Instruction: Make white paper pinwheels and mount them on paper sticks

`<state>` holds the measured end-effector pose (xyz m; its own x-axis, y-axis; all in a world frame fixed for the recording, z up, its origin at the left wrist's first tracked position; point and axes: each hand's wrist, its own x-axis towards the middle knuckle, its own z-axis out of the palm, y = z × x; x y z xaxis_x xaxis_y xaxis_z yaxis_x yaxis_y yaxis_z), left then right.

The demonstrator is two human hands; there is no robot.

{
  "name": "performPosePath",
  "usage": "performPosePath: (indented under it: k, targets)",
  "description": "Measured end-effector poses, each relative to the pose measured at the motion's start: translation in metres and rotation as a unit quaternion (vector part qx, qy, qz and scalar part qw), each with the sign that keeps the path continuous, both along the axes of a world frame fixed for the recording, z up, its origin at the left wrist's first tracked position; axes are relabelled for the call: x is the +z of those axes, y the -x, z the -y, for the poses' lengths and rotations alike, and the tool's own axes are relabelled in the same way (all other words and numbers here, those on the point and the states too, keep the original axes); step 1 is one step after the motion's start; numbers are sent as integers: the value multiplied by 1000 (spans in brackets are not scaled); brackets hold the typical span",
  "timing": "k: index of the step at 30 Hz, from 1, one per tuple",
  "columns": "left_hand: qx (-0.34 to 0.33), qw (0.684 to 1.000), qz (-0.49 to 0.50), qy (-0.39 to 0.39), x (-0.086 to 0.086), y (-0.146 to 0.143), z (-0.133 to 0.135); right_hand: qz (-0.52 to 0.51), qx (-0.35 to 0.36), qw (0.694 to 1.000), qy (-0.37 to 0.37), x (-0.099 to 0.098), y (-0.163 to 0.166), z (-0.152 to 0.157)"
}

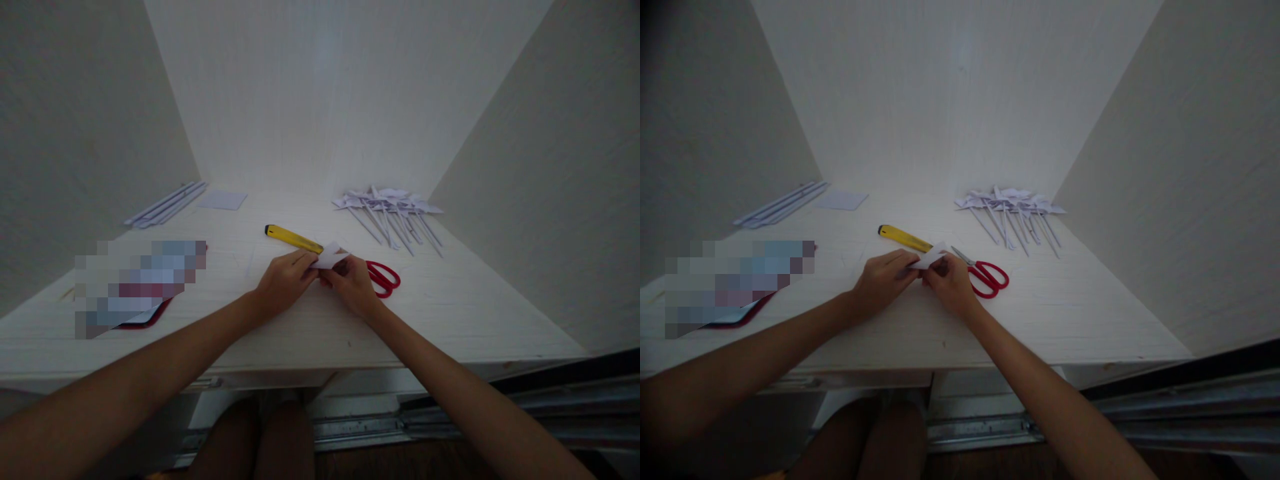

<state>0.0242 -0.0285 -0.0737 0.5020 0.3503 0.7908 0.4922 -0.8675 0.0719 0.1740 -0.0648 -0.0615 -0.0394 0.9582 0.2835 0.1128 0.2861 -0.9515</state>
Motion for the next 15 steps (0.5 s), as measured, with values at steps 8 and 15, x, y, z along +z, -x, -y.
performPosePath:
  k: [8, 15]
  targets:
    - [-3, 994, -3, -107, 3, 1, -1, -66, 29, 997, 10, -3, -1, -1]
    - [-38, 974, -7, -224, 20, 8, 6, -84, -13, 996, -1, -1, 0, 4]
